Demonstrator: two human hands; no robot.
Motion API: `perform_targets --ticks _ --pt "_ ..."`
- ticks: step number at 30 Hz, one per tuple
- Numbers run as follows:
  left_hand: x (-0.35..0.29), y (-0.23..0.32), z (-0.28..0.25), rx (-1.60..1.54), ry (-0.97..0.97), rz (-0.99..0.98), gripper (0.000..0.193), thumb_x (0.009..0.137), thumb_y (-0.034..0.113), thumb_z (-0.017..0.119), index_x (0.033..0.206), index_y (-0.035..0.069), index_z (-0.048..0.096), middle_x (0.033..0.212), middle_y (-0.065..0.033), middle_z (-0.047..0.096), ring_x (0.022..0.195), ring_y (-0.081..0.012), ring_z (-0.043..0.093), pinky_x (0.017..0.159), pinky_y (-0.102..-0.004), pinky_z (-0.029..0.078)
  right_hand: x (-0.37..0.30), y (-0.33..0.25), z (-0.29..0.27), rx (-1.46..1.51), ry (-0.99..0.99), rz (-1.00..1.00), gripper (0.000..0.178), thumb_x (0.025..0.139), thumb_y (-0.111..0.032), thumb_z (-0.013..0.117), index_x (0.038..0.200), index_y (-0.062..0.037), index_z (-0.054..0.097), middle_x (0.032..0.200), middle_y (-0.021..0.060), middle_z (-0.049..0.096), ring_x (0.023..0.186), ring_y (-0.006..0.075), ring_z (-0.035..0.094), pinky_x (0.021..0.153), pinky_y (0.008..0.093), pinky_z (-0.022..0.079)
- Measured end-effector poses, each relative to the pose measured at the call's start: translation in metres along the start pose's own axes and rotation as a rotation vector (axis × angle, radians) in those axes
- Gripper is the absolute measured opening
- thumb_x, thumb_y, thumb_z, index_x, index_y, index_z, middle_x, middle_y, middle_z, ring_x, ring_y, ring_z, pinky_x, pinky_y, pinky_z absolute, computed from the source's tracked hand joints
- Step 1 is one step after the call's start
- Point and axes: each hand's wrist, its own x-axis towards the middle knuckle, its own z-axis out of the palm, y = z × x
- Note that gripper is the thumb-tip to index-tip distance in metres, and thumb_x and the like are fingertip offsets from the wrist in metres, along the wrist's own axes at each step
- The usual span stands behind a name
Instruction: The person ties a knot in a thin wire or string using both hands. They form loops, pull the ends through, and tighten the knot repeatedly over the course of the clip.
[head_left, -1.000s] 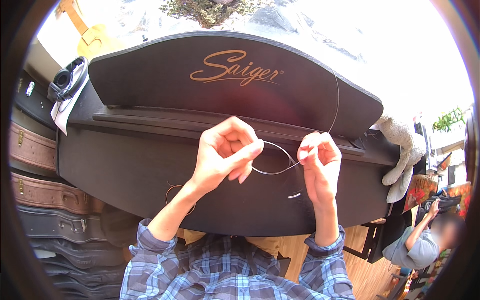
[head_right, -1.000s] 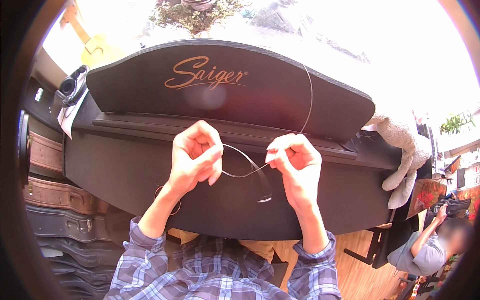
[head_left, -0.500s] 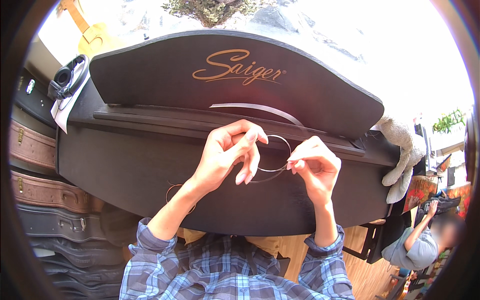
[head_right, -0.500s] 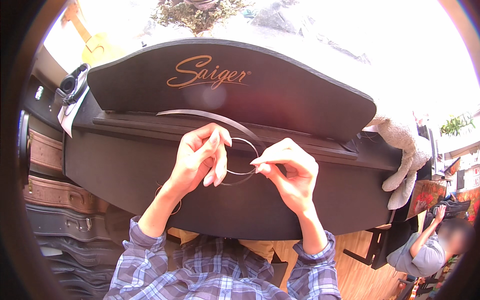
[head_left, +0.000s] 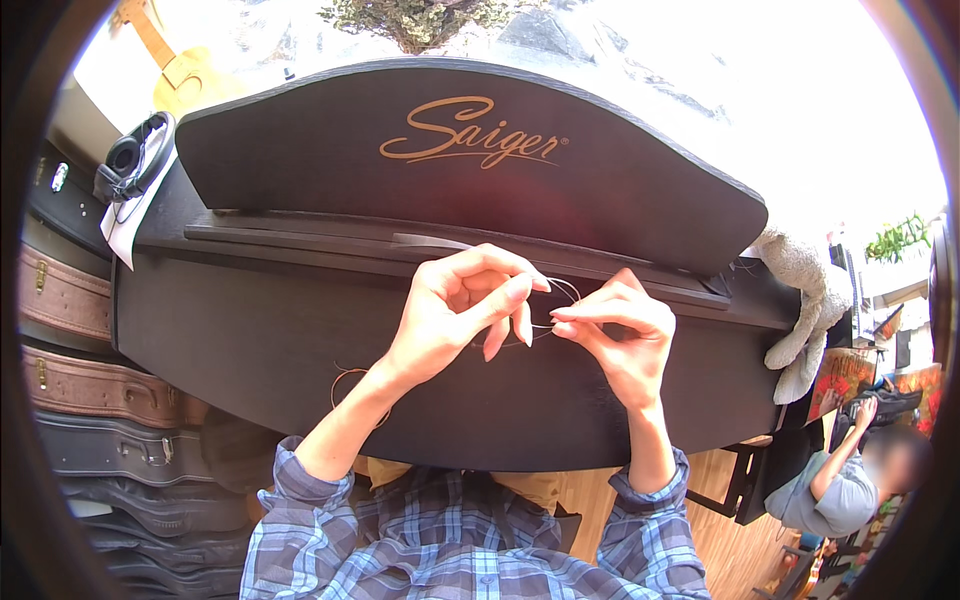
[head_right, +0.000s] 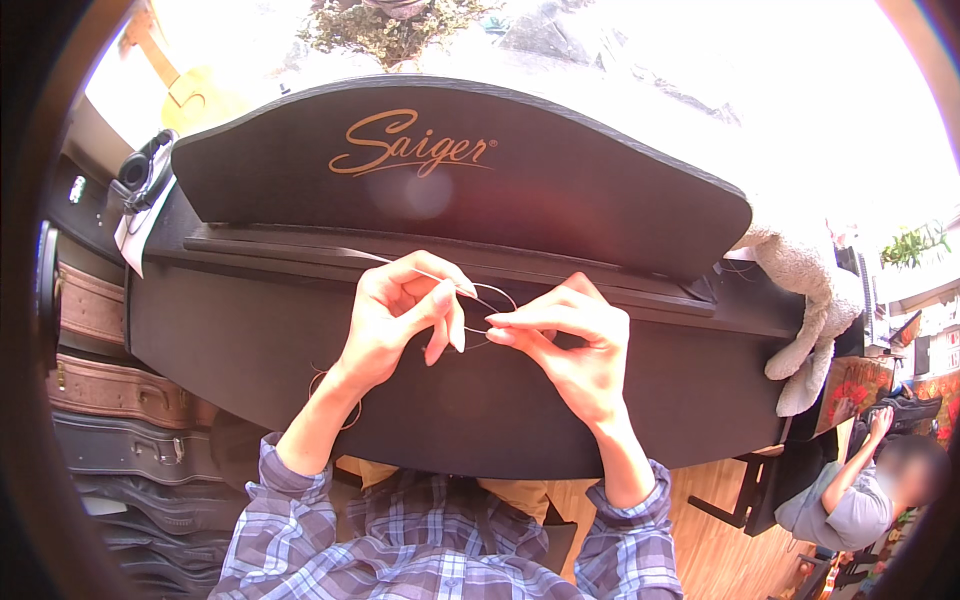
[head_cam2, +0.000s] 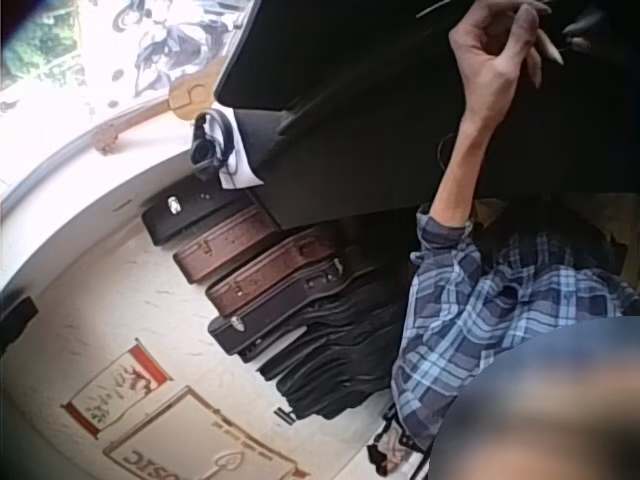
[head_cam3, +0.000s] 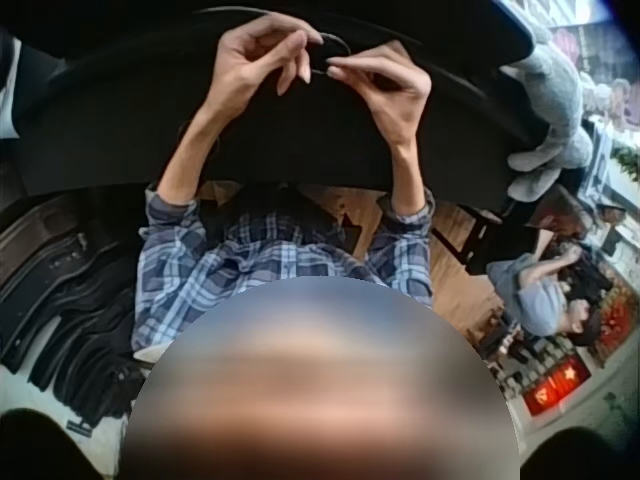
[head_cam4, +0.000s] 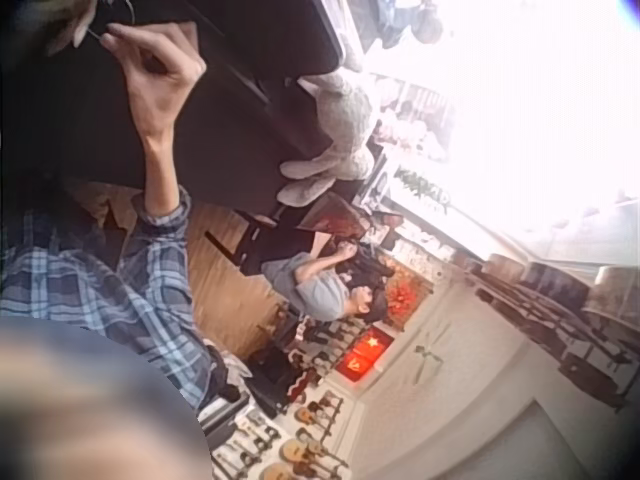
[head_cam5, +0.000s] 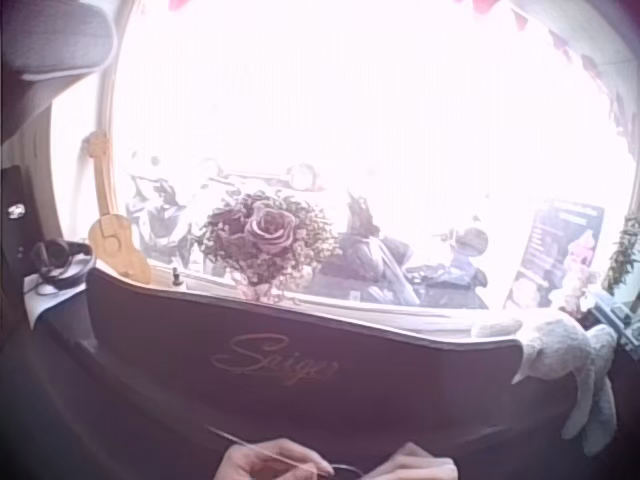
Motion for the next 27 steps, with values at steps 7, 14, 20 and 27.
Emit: perform_targets --ticks 7,14,20,27 --pt "-0.003 -0.006 0.011 0.289 0.042 0.098 0.021 0.088 0.004 0.075 0.105 0.001 0.065 0.061 -0.0041 0.065 0.053 -0.0059 0.059 0.051 -0.0211 0.044 -0.002 0.0 0.003 0.01 0.09 -0.028 0.023 0.067 -0.005 0.089 0.088 -0.0133 0.081 0.072 -0.0024 0.072 0.064 0.0091 0.054 0.062 0.0256 0.042" --pt "-0.004 -0.011 0.015 0.42 0.181 0.138 0.014 0.089 0.005 0.074 0.1 0.0 0.068 0.059 -0.0023 0.066 0.046 -0.003 0.055 0.043 -0.0178 0.037 -0.004 -0.003 0.012 -0.12 0.107 -0.044 0.021 0.068 -0.005 0.089 0.086 -0.0128 0.081 0.069 -0.0032 0.069 0.063 0.0097 0.052 0.059 0.0261 0.044" --pt "-0.002 -0.009 0.014 0.371 0.264 -0.005 0.012 0.09 0.011 0.074 0.096 0.002 0.068 0.052 0.0025 0.057 0.044 -0.0003 0.048 0.043 -0.0196 0.033 -0.002 -0.01 0.016 -0.158 0.127 -0.029 0.027 0.068 -0.007 0.089 0.092 -0.0125 0.079 0.073 -0.0043 0.071 0.063 0.0097 0.052 0.061 0.025 0.045" --pt "-0.002 -0.011 0.011 0.365 0.282 -0.028 0.014 0.09 0.013 0.075 0.093 0.002 0.067 0.047 0.0055 0.051 0.042 0.0019 0.043 0.043 -0.0198 0.029 -0.002 -0.009 0.02 -0.176 0.124 -0.075 0.036 0.068 -0.007 0.089 0.101 -0.012 0.077 0.091 -0.0001 0.073 0.065 0.0089 0.055 0.063 0.0253 0.048"
